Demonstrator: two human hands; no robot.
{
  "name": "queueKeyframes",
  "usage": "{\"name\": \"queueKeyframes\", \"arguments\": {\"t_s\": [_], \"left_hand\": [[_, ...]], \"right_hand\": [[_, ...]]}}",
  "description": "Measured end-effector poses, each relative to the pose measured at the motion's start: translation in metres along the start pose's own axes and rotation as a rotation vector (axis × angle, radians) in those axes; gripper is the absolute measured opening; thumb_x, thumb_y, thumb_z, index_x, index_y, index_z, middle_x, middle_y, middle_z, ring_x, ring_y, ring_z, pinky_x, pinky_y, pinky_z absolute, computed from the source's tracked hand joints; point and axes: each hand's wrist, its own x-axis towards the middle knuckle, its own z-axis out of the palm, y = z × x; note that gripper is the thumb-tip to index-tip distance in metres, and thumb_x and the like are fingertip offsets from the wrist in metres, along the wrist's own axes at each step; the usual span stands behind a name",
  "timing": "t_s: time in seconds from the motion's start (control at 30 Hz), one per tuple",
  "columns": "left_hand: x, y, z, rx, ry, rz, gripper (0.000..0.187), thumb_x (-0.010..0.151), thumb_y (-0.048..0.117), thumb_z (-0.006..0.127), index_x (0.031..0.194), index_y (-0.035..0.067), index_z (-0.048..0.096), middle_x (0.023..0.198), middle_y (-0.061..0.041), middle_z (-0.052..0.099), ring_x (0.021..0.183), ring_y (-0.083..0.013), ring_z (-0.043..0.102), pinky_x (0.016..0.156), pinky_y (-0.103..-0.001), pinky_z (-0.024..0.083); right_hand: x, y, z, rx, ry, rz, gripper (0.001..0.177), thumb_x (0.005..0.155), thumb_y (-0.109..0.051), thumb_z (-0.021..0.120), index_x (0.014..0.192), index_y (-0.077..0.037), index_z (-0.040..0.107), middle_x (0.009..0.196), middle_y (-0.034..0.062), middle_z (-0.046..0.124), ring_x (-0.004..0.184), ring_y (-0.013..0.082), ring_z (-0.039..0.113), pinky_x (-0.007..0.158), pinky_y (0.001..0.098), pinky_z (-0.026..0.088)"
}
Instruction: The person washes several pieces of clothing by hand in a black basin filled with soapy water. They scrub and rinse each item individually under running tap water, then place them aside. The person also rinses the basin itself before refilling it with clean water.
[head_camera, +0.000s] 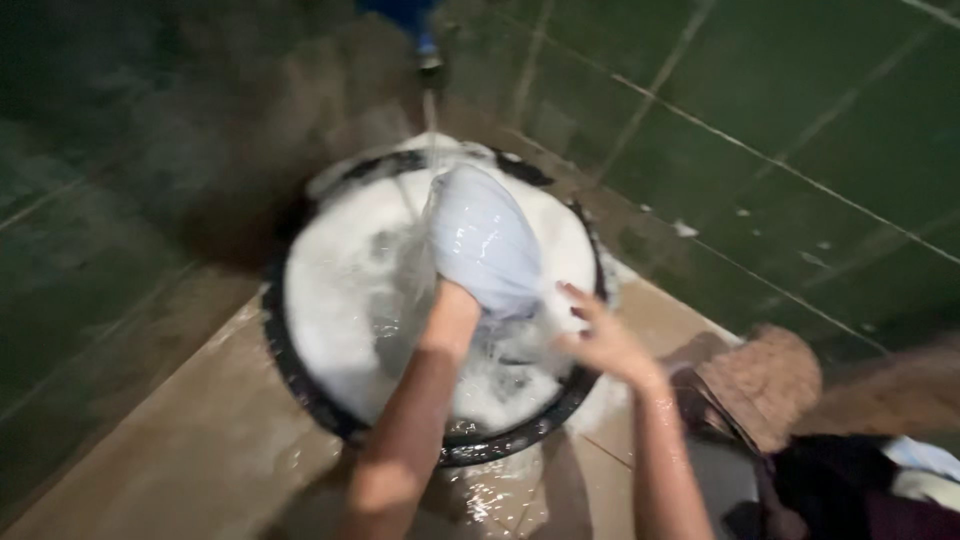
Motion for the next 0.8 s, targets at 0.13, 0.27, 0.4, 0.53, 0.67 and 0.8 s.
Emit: {"name": "queueKeyframes", "arguments": {"t_s": [0.13,0.27,0.4,0.53,0.67,0.8], "left_hand": [[-0.01,-0.016,0.035,-0.007,-0.147,-0.048,0.062,0.087,0.04,0.075,0.135,0.01,0.048,0.135,-0.015,0.046,0.123,-0.0319,0.043,0.105,-0.048,0.042],[-0.019,-0.05,0.03,-0.075,-0.275,-0.221,0.056,0.089,0.038,0.073,0.132,0.009,0.052,0.133,-0.014,0.052,0.121,-0.0295,0.049,0.104,-0.045,0.045],[-0.01,-0.09,0.017,0.004,-0.357,-0.293,0.051,0.091,0.037,0.072,0.129,0.008,0.056,0.13,-0.012,0.057,0.118,-0.0271,0.054,0.102,-0.043,0.048],[0.007,-0.075,-0.011,0.27,-0.553,-0.238,0.046,0.093,0.036,0.07,0.127,0.007,0.06,0.128,-0.011,0.063,0.116,-0.0248,0.059,0.101,-0.041,0.052],[-0.014,-0.026,-0.066,0.833,-0.801,-0.48,0.103,0.082,0.044,0.078,0.158,0.008,0.02,0.161,-0.016,0.027,0.149,-0.0308,0.029,0.119,-0.044,0.025],[-0.016,0.021,-0.131,1.111,-0.781,-0.59,0.082,0.087,0.052,0.067,0.153,0.009,0.042,0.164,-0.013,0.034,0.152,-0.0282,0.033,0.122,-0.044,0.03]], "right_hand": [[0.023,0.01,0.048,-0.329,0.28,-0.542,0.131,0.051,-0.047,0.096,0.155,-0.005,0.027,0.155,0.0353,0.023,0.144,0.0513,0.022,0.115,0.054,0.021],[0.038,0.01,0.071,-0.333,0.387,-0.522,0.107,0.056,-0.037,0.097,0.145,-0.015,0.042,0.144,0.0189,0.051,0.135,0.041,0.045,0.11,0.0525,0.03],[0.009,0.023,0.077,0.166,0.603,-0.244,0.1,0.058,-0.027,0.095,0.138,-0.004,0.04,0.124,0.0159,0.062,0.114,0.0285,0.063,0.099,0.0383,0.049],[-0.005,0.034,0.071,0.346,0.61,-0.124,0.085,0.057,-0.008,0.082,0.136,-0.002,0.05,0.119,0.0125,0.064,0.114,0.0246,0.062,0.1,0.0378,0.05],[-0.014,0.036,0.022,0.597,0.811,0.035,0.074,0.061,-0.004,0.078,0.131,-0.004,0.055,0.115,0.006,0.067,0.105,0.0187,0.066,0.092,0.0327,0.056],[-0.037,0.034,-0.056,0.346,1.298,-0.017,0.056,0.075,-0.002,0.08,0.123,0.0,0.052,0.113,0.0091,0.063,0.102,0.0208,0.063,0.088,0.0347,0.056]]}}
